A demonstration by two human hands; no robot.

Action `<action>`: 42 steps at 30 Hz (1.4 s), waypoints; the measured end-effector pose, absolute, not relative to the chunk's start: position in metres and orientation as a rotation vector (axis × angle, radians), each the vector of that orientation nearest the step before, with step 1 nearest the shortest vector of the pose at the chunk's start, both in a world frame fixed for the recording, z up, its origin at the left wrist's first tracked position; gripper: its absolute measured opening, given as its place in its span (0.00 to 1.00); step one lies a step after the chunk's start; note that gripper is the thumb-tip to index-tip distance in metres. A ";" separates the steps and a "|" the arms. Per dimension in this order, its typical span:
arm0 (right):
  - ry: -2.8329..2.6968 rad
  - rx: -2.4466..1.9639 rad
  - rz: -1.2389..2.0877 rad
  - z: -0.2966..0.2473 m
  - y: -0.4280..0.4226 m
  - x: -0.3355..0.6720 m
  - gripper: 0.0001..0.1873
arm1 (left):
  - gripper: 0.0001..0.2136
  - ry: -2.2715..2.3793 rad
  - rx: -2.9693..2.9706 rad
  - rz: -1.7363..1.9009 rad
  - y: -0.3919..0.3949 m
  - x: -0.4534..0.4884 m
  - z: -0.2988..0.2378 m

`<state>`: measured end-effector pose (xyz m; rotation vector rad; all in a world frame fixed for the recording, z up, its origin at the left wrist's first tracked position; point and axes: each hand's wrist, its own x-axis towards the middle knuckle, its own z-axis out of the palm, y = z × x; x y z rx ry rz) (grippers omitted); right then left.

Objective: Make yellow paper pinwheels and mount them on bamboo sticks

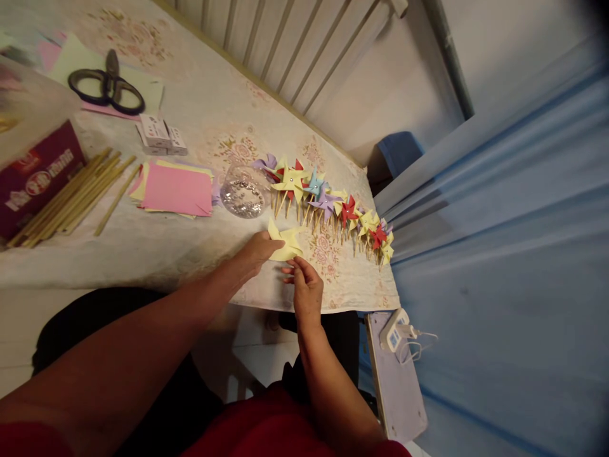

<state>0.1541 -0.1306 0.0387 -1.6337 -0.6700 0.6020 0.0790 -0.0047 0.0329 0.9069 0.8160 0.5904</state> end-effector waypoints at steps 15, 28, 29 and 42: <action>-0.706 -1.757 0.642 0.059 -0.107 0.162 0.10 | 0.05 0.658 0.856 0.560 -0.006 0.081 0.031; -0.702 -1.735 0.683 0.063 -0.102 0.159 0.07 | 0.03 0.605 0.872 0.539 -0.009 0.076 0.042; -0.706 -1.742 0.678 0.063 -0.102 0.159 0.07 | 0.03 0.611 0.870 0.539 -0.009 0.076 0.042; -0.701 -1.788 0.593 0.058 -0.101 0.162 0.08 | 0.03 0.596 0.888 0.576 -0.006 0.081 0.027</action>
